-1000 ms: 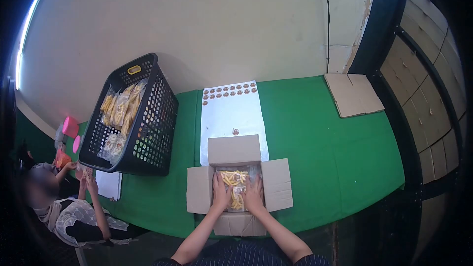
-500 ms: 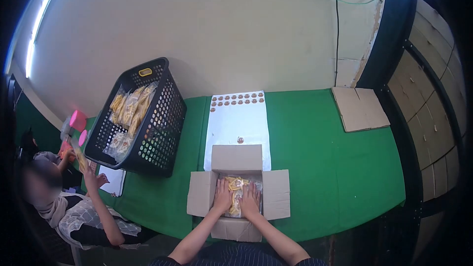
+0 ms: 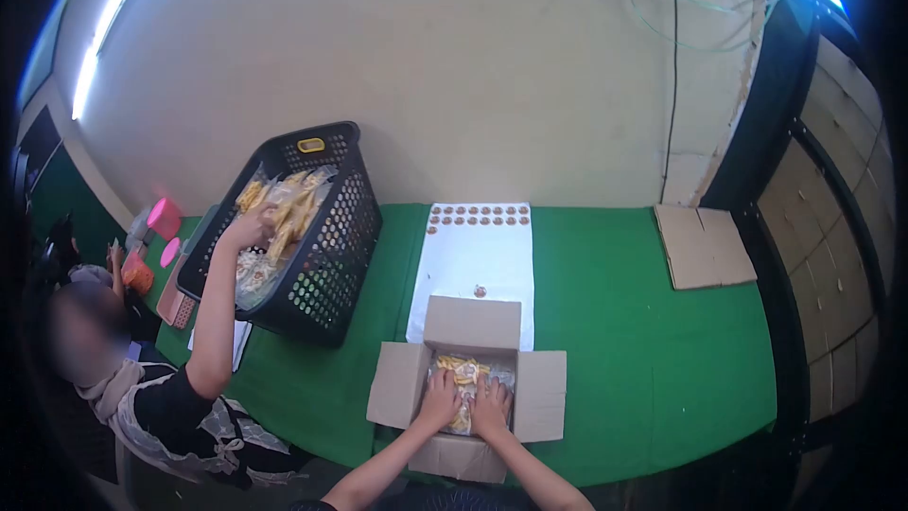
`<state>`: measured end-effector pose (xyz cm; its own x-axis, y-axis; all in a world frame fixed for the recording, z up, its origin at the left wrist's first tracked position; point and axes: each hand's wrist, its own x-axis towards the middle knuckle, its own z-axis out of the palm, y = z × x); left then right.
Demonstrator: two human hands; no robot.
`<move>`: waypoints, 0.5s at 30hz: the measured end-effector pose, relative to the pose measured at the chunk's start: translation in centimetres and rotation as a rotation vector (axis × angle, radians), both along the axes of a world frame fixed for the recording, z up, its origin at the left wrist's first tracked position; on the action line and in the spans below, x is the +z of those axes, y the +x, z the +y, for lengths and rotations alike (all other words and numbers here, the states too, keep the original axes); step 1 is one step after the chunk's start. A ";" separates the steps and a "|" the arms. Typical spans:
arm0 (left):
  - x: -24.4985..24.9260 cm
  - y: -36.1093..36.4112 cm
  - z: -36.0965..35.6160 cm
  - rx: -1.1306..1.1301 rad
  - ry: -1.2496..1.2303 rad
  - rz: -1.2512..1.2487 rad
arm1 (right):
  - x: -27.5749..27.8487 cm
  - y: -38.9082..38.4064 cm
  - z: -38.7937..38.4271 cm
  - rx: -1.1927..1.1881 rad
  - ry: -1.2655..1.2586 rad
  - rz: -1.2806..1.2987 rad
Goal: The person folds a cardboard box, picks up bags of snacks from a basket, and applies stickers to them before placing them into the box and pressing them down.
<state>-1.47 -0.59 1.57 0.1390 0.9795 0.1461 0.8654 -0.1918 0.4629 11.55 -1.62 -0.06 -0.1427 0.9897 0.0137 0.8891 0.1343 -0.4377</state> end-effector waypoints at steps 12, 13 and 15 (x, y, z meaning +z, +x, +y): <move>15.0 -7.1 -1.4 -0.004 0.290 -0.390 | 3.3 0.9 0.2 -0.040 0.080 0.279; 16.6 -8.5 -1.3 0.044 0.351 -0.369 | 4.2 0.5 0.1 -0.029 0.086 0.280; 19.0 -11.5 -1.0 0.133 0.476 -0.327 | 5.4 0.1 0.1 -0.038 0.135 0.343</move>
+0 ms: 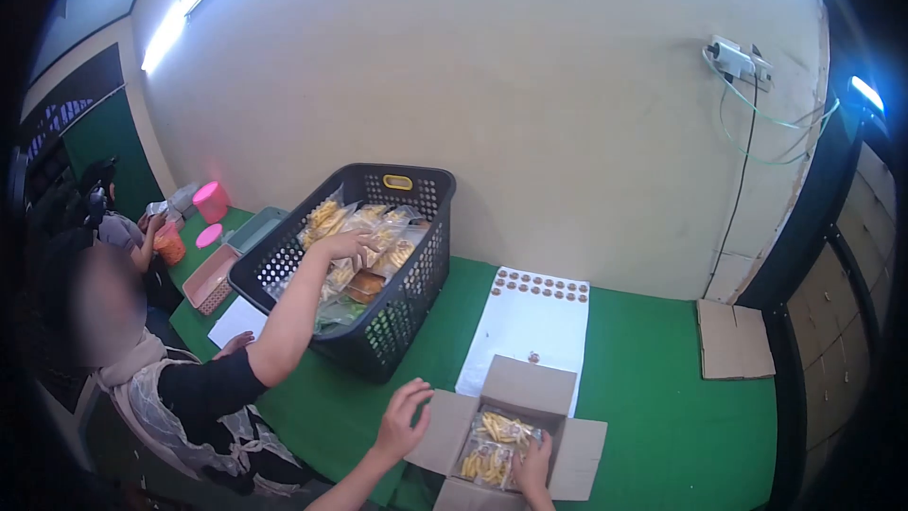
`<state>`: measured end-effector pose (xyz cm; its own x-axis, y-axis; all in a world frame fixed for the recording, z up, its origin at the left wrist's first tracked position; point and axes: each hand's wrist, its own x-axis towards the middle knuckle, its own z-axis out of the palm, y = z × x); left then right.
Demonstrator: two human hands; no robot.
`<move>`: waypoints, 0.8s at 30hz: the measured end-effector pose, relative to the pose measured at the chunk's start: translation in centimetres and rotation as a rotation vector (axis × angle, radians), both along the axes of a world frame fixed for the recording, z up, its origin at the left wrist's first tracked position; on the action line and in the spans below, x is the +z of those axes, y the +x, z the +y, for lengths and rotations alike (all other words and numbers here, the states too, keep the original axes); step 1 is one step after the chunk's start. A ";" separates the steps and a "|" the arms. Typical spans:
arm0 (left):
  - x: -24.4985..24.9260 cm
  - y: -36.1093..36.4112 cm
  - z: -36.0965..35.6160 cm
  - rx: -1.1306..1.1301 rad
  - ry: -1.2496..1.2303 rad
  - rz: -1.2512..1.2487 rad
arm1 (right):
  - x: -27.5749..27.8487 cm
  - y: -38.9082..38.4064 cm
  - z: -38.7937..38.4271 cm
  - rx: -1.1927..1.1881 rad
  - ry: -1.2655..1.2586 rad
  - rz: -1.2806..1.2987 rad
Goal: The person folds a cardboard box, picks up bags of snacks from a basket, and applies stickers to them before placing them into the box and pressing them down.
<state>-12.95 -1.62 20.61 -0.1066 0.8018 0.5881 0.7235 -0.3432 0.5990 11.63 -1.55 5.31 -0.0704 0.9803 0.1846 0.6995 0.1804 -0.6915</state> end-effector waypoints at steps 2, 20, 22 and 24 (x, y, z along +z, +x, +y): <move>1.0 -2.9 0.3 0.114 0.084 0.113 | 0.1 0.4 0.9 0.035 0.014 0.082; 0.2 -19.7 3.0 0.305 0.365 0.284 | 23.6 -24.1 10.8 0.474 0.038 0.592; -1.0 -19.8 3.6 0.323 0.432 0.293 | 25.4 -27.7 12.8 0.561 0.121 0.579; -1.6 -19.6 4.2 0.365 0.475 0.290 | 26.4 -31.8 15.3 0.582 0.047 0.662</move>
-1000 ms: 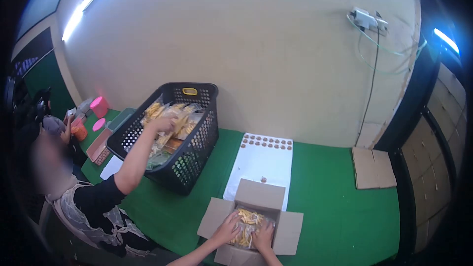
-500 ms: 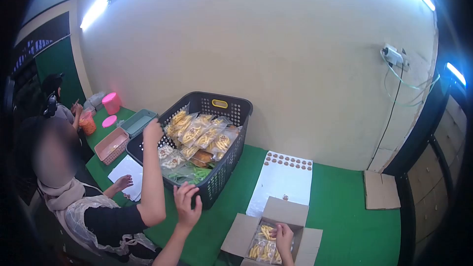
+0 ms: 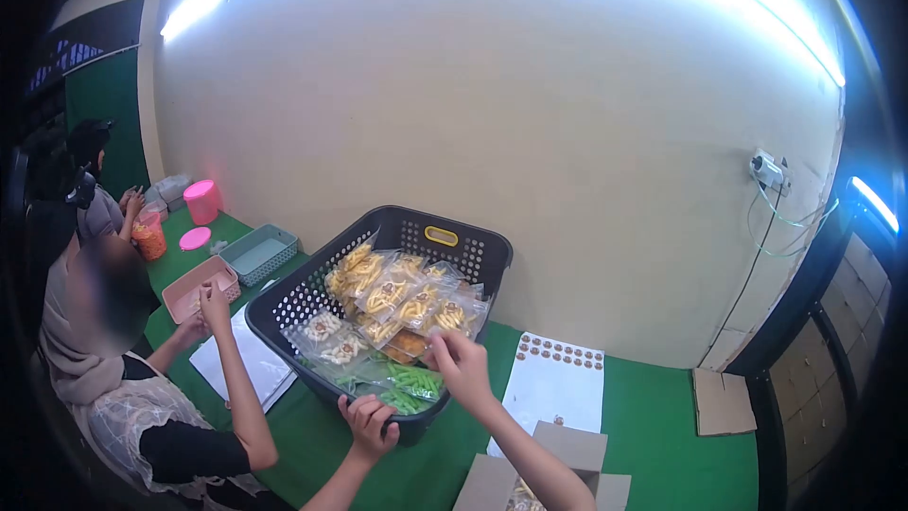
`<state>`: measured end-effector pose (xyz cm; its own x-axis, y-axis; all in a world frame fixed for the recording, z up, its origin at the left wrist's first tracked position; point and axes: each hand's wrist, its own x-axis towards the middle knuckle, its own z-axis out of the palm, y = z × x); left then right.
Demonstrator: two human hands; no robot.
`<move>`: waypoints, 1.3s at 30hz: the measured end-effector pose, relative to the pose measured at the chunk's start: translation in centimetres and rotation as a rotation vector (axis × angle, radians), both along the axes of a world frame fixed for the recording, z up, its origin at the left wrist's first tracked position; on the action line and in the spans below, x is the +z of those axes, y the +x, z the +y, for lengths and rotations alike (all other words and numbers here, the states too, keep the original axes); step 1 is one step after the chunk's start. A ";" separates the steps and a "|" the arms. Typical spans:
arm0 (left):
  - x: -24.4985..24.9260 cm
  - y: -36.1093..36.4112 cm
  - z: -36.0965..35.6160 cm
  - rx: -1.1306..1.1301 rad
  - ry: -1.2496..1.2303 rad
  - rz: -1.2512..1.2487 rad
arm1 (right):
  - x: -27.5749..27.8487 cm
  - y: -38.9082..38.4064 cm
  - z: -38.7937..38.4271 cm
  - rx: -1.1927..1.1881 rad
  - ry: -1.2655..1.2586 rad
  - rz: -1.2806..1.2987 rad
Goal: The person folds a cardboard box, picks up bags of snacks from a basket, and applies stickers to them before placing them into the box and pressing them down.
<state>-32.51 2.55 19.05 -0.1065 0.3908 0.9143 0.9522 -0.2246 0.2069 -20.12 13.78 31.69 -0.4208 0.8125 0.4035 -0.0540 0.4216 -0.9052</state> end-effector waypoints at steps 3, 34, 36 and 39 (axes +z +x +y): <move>-0.7 0.4 0.4 0.011 0.041 -0.042 | -0.1 -6.1 5.8 -0.087 0.255 -0.227; -2.8 0.6 1.8 -0.009 0.193 -0.042 | -8.6 -7.5 20.7 -0.516 0.134 -0.532; -2.8 0.6 2.1 -0.014 0.227 -0.046 | -8.7 -7.8 20.7 -0.615 0.281 -0.571; -3.4 0.9 2.3 -0.027 0.241 -0.107 | -8.5 -8.0 20.1 -0.574 0.398 -0.370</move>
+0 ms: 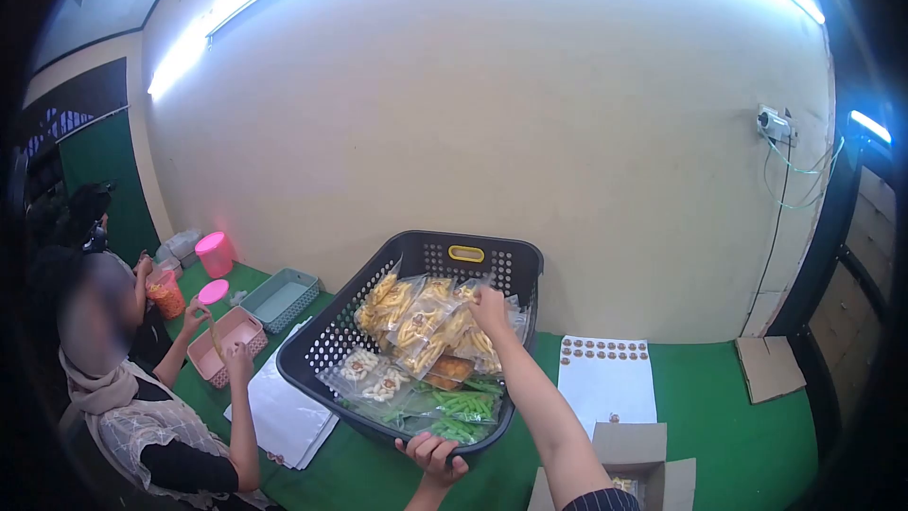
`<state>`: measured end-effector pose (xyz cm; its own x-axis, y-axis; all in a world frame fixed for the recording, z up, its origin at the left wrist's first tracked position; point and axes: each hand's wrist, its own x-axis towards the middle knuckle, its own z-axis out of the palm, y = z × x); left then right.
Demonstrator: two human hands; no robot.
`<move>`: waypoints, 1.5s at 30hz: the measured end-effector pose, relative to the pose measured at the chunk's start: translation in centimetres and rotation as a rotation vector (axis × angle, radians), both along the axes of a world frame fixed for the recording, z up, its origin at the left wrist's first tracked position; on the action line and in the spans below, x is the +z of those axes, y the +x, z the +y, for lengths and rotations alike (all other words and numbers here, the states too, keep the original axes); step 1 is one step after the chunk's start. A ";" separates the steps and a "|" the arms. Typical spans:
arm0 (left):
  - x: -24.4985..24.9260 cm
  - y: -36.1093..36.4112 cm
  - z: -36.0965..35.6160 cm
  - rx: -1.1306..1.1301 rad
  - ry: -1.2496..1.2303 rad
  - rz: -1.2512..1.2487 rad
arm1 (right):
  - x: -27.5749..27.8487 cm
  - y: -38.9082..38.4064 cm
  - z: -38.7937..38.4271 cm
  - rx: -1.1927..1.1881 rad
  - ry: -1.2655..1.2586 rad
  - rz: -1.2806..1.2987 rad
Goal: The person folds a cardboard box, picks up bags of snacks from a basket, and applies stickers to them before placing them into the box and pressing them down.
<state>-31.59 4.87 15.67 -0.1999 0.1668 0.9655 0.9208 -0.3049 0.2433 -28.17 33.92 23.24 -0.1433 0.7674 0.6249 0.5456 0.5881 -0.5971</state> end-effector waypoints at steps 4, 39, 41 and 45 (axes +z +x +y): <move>0.1 0.0 0.4 -0.002 0.032 -0.006 | 7.4 2.2 -7.6 0.205 0.075 0.536; 0.1 25.2 -12.1 -0.895 -1.282 -0.668 | -9.0 37.2 -39.8 -0.026 -0.859 0.665; -0.1 26.2 -12.3 -0.954 -1.124 -0.762 | -8.7 38.2 -40.1 0.061 -0.912 0.677; 0.3 27.5 -13.5 -0.939 -1.294 -0.802 | -11.0 40.6 -40.4 0.223 -0.965 0.675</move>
